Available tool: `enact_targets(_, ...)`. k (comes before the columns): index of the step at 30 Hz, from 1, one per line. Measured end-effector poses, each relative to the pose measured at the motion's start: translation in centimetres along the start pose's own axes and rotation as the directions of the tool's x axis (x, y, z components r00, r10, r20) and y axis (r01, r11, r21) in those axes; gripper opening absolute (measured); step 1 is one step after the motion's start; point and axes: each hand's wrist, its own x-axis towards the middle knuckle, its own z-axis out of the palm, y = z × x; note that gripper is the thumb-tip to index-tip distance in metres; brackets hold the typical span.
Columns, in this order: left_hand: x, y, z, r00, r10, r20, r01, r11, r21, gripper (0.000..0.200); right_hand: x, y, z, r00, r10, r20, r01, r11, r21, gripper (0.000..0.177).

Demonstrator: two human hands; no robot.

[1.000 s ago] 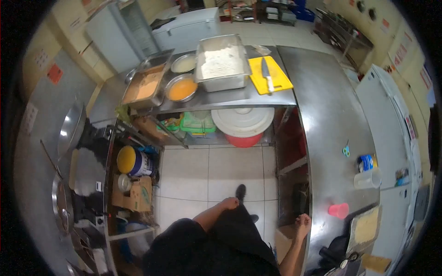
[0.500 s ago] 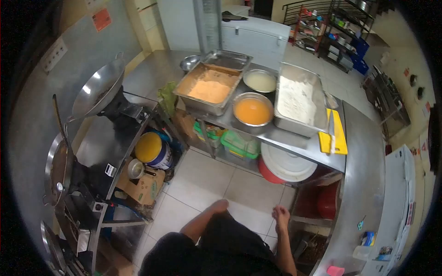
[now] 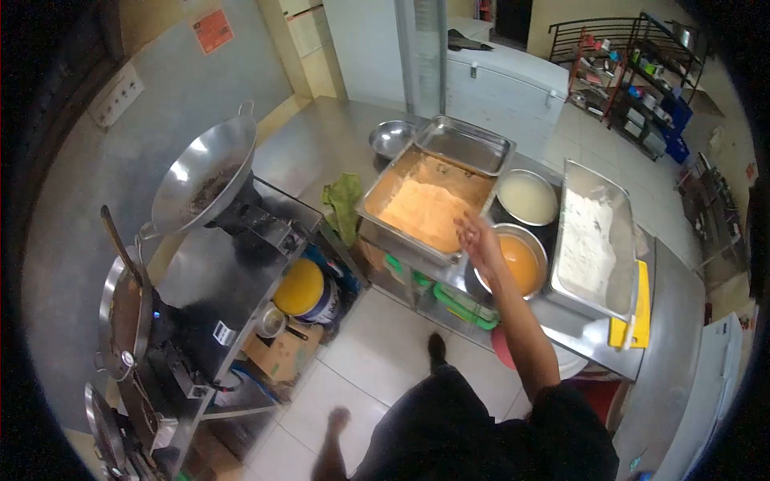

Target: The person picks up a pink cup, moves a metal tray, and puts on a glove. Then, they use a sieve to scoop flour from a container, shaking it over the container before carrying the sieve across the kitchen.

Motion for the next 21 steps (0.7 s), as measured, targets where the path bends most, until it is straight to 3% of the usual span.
enact_targets(1, -2.4, 0.0, 0.4, 0.918, 0.391, -0.072, -0.327, 0.845, 0.423, 0.024, 3.5, -0.1, 0.3, 1.000, 0.010, 0.003, -0.010, 0.999, 0.045, 0.043)
enact_targets(2, -3.6, -0.9, 0.4, 0.953, 0.302, 0.035, -0.303, 0.952, 0.037, 0.023, 7.5, -0.1, 0.1, 1.000, 0.015, 0.010, -0.016, 0.996, 0.089, 0.050)
enact_targets(3, -5.7, 0.1, 2.0, 0.993, 0.083, 0.081, -0.033, 0.874, -0.484, 0.021, 10.8, 0.0, -0.3, 1.000, 0.028, 0.011, -0.030, 0.990, 0.136, 0.057)
enact_targets(4, -8.6, 1.8, 3.3, 0.982, -0.140, 0.124, 0.176, 0.471, -0.864, 0.020, 13.4, -0.1, -0.5, 0.998, 0.033, -0.053, -0.025, 0.988, 0.154, 0.057)
enact_targets(6, -8.2, 3.9, 5.5, 0.827, -0.347, 0.442, 0.517, 0.165, -0.840, 0.020, 18.3, -0.4, -0.7, 0.984, 0.058, -0.170, -0.026, 0.983, 0.182, 0.059)
enact_targets(7, -8.1, 5.1, 5.7, 0.920, -0.273, 0.280, 0.385, 0.503, -0.774, 0.020, 20.8, -0.7, -1.2, 0.970, 0.117, -0.213, -0.062, 0.967, 0.246, 0.062)
enact_targets(9, -5.6, 8.5, 6.4, 0.980, -0.189, 0.057, 0.181, 0.740, -0.648, 0.019, 24.8, -1.1, -1.3, 0.950, 0.159, -0.268, -0.064, 0.942, 0.330, 0.062)
enact_targets(10, -4.1, 10.1, 6.8, 0.970, -0.240, -0.032, 0.152, 0.706, -0.691, 0.018, 25.8, -1.4, -0.8, 0.948, 0.140, -0.285, -0.032, 0.935, 0.353, 0.058)
enact_targets(12, -0.2, 13.0, 6.2, 0.967, -0.188, -0.174, 0.058, 0.822, -0.566, 0.014, 28.5, -0.5, -1.6, 0.938, 0.131, -0.321, 0.003, 0.923, 0.385, 0.049)
enact_targets(14, 2.6, 18.4, 4.0, 0.939, -0.314, -0.143, 0.064, 0.565, -0.823, 0.026, 32.0, 1.9, -4.0, 0.927, 0.134, -0.351, 0.020, 0.915, 0.402, 0.042)
enact_targets(16, 5.4, 21.0, 2.5, 0.946, -0.294, -0.139, 0.101, 0.671, -0.735, 0.028, 32.3, 1.8, -4.5, 0.950, 0.125, -0.288, 0.011, 0.904, 0.428, 0.033)
enact_targets(17, 6.4, 21.2, 2.4, 0.954, -0.151, -0.260, -0.076, 0.718, -0.692, 0.030, 32.2, 2.1, -4.3, 0.961, 0.117, -0.253, 0.010, 0.893, 0.449, 0.028)
enact_targets(18, 7.1, 21.4, 2.3, 0.959, -0.120, -0.257, -0.100, 0.705, -0.703, 0.032, 32.0, 2.3, -3.6, 0.961, 0.124, -0.247, 0.008, 0.882, 0.472, 0.027)
enact_targets(20, 8.2, 21.5, 1.7, 0.960, -0.184, -0.210, 0.023, 0.802, -0.597, 0.033, 30.9, 2.1, -3.5, 0.959, 0.125, -0.256, 0.026, 0.857, 0.515, 0.024)
enact_targets(21, 7.9, 21.6, 1.1, 0.969, -0.186, -0.165, 0.039, 0.768, -0.639, 0.033, 29.6, 2.0, -3.1, 0.968, 0.088, -0.236, 0.036, 0.879, 0.475, 0.020)
